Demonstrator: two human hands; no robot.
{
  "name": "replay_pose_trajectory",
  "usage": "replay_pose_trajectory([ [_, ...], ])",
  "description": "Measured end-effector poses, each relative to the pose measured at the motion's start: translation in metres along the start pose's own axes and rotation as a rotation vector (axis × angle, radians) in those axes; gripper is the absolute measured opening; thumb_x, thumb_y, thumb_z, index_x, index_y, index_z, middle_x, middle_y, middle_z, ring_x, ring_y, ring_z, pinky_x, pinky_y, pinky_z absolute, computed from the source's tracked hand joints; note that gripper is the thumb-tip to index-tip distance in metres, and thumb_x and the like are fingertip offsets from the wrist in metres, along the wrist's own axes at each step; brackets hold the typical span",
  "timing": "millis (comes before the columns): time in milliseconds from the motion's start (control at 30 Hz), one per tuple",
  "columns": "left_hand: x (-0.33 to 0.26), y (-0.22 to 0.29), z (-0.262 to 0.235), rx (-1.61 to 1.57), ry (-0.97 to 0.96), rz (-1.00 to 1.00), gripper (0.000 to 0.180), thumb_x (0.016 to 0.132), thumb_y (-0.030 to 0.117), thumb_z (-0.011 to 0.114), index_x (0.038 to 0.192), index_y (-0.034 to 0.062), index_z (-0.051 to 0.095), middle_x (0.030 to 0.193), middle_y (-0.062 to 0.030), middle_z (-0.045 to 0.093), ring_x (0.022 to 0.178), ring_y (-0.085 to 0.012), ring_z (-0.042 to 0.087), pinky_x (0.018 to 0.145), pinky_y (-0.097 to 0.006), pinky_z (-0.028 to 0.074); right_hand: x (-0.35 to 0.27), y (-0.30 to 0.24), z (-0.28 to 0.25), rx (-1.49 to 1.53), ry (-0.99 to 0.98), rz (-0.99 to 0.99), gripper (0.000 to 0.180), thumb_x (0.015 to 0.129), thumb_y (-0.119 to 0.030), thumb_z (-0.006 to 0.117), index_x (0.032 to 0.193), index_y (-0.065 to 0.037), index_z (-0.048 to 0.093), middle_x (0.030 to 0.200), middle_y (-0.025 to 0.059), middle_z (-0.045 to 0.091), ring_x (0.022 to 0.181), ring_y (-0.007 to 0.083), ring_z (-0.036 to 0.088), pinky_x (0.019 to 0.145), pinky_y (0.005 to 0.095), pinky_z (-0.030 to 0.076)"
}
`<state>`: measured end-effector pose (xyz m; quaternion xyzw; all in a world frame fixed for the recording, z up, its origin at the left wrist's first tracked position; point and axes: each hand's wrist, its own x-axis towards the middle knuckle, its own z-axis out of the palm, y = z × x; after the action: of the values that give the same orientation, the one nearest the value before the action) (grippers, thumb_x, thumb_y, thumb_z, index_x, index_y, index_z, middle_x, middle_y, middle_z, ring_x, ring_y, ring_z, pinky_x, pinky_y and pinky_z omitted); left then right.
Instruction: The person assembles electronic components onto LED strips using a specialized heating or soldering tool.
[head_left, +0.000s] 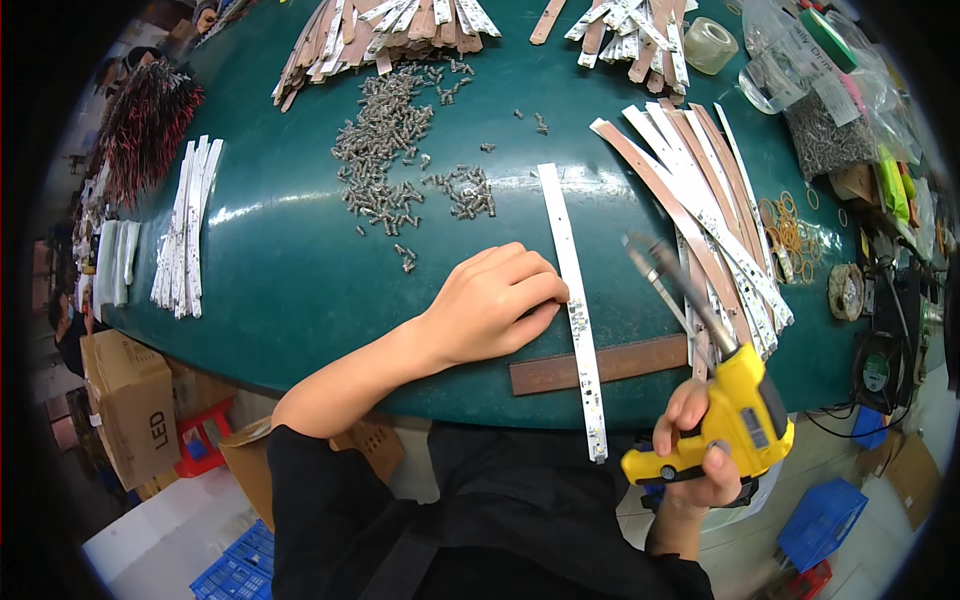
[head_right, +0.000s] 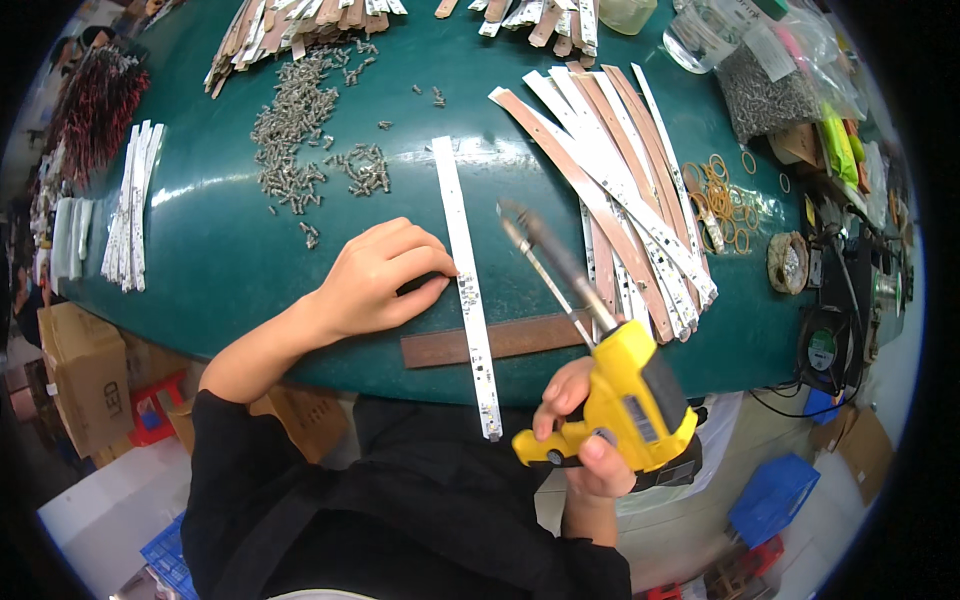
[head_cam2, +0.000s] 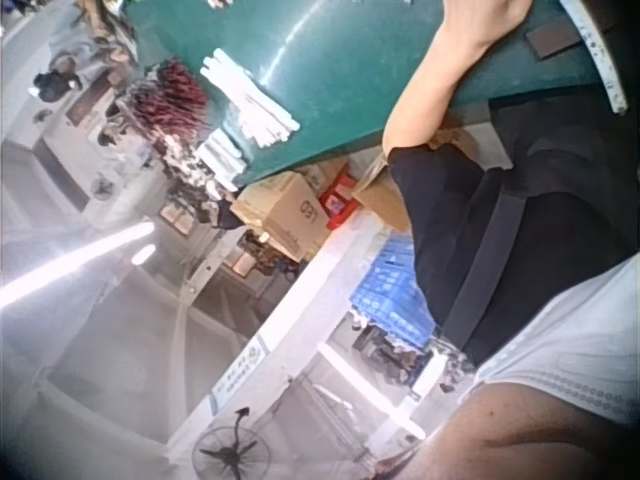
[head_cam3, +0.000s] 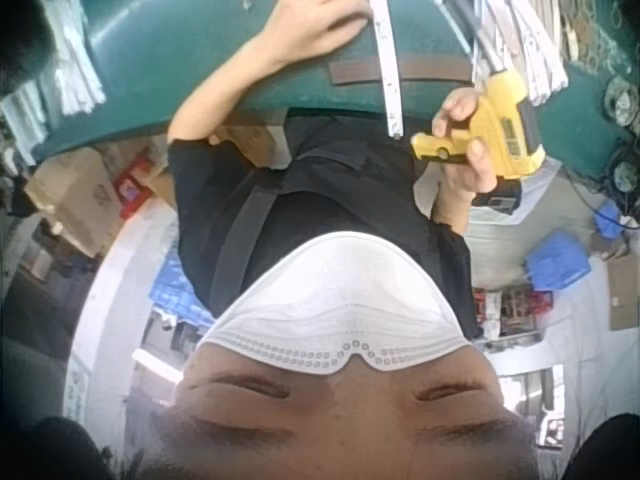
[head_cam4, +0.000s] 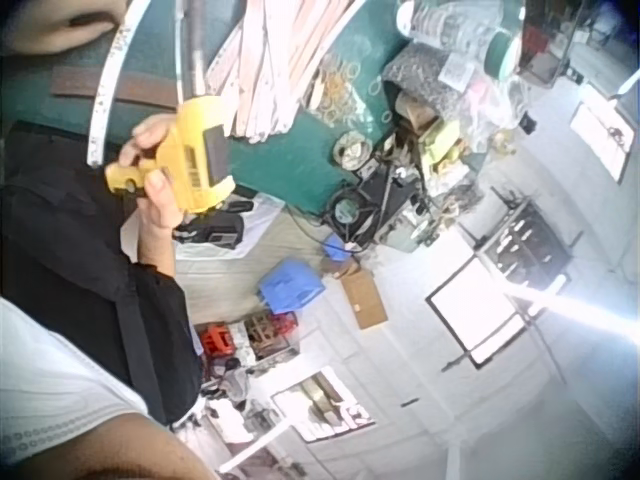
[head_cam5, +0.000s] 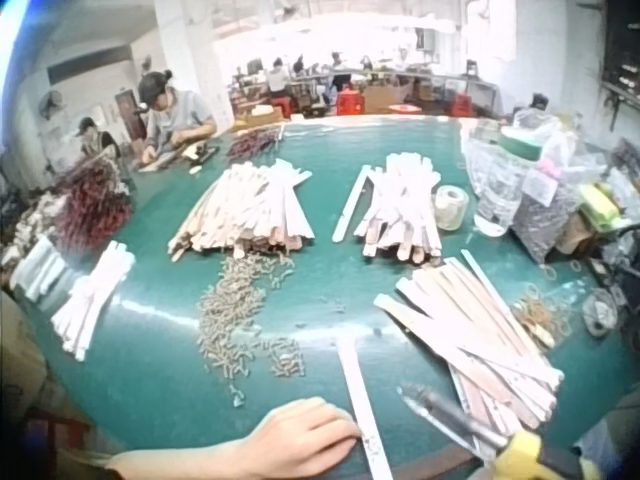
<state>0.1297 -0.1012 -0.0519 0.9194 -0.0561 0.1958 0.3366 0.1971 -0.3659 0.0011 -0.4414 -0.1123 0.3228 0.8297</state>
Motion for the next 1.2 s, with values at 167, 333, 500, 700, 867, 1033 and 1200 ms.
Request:
replay_pose_trajectory([
  [167, 0.000, 0.002, 0.000, -0.043, 0.007, -0.052, 0.020, 0.072, 0.005, 0.073, 0.091, 0.0079, 0.066, 0.087, -0.0052, 0.061, 0.077, -0.0229, 0.060, 0.067, -0.033, 0.050, -0.012, -0.011, -0.004, -0.307, 0.014, 0.092, 0.080, 0.075, -0.021, 0.064, 0.139, 0.014, 0.032, 0.080, 0.0159, 0.054, 0.052, 0.0178, 0.050, 0.048, 0.0249, 0.044],
  [333, -0.002, 0.003, 0.001, -0.053, 0.029, -0.111, 0.022, 0.070, 0.007, 0.075, 0.089, 0.0062, 0.064, 0.083, -0.0074, 0.054, 0.077, -0.0242, 0.058, 0.067, -0.033, 0.048, -0.019, -0.018, -0.012, -0.320, -0.050, 0.314, 0.053, 0.080, -0.011, 0.068, 0.129, 0.000, 0.050, 0.093, 0.0115, 0.060, 0.069, 0.0135, 0.055, 0.059, 0.0258, 0.046],
  [500, -0.002, 0.000, 0.008, 0.016, 0.031, -0.046, 0.021, 0.069, 0.006, 0.075, 0.085, 0.0066, 0.062, 0.082, -0.0064, 0.053, 0.074, -0.0241, 0.056, 0.066, -0.035, 0.046, -0.022, -0.018, -0.015, -0.352, -0.046, 0.329, 0.057, 0.080, -0.006, 0.067, 0.133, 0.002, 0.048, 0.092, 0.0118, 0.061, 0.071, 0.0143, 0.056, 0.061, 0.0256, 0.046],
  [700, -0.003, 0.002, 0.008, 0.038, 0.036, -0.046, 0.020, 0.069, 0.006, 0.075, 0.084, 0.0069, 0.061, 0.081, -0.0060, 0.052, 0.074, -0.0238, 0.055, 0.066, -0.035, 0.046, -0.020, -0.019, -0.011, -0.370, -0.066, 0.312, 0.064, 0.078, -0.002, 0.069, 0.137, 0.003, 0.046, 0.089, 0.0127, 0.063, 0.073, 0.0146, 0.060, 0.062, 0.0249, 0.048],
  [867, -0.001, 0.001, 0.008, 0.032, 0.038, -0.046, 0.020, 0.069, 0.006, 0.075, 0.083, 0.0069, 0.061, 0.080, -0.0056, 0.052, 0.073, -0.0236, 0.055, 0.067, -0.035, 0.045, -0.022, -0.019, -0.016, -0.394, -0.057, 0.332, 0.068, 0.076, 0.001, 0.069, 0.140, 0.003, 0.044, 0.085, 0.0124, 0.064, 0.071, 0.0139, 0.060, 0.061, 0.0249, 0.050],
  [1033, -0.002, 0.002, 0.008, 0.047, 0.021, -0.056, 0.019, 0.069, 0.007, 0.074, 0.083, 0.0072, 0.061, 0.080, -0.0053, 0.052, 0.074, -0.0232, 0.055, 0.066, -0.034, 0.045, -0.027, -0.018, -0.025, -0.396, -0.058, 0.368, 0.069, 0.075, 0.001, 0.070, 0.139, 0.004, 0.044, 0.086, 0.0133, 0.064, 0.072, 0.0151, 0.061, 0.060, 0.0267, 0.053],
  [1200, 0.000, 0.003, 0.010, 0.044, 0.015, -0.061, 0.018, 0.070, 0.007, 0.073, 0.082, 0.0077, 0.061, 0.080, -0.0051, 0.053, 0.074, -0.0232, 0.055, 0.067, -0.034, 0.045, -0.023, -0.020, -0.016, -0.281, -0.033, 0.267, 0.066, 0.076, -0.003, 0.070, 0.136, 0.007, 0.045, 0.091, 0.0176, 0.063, 0.080, 0.0206, 0.062, 0.063, 0.0290, 0.057],
])
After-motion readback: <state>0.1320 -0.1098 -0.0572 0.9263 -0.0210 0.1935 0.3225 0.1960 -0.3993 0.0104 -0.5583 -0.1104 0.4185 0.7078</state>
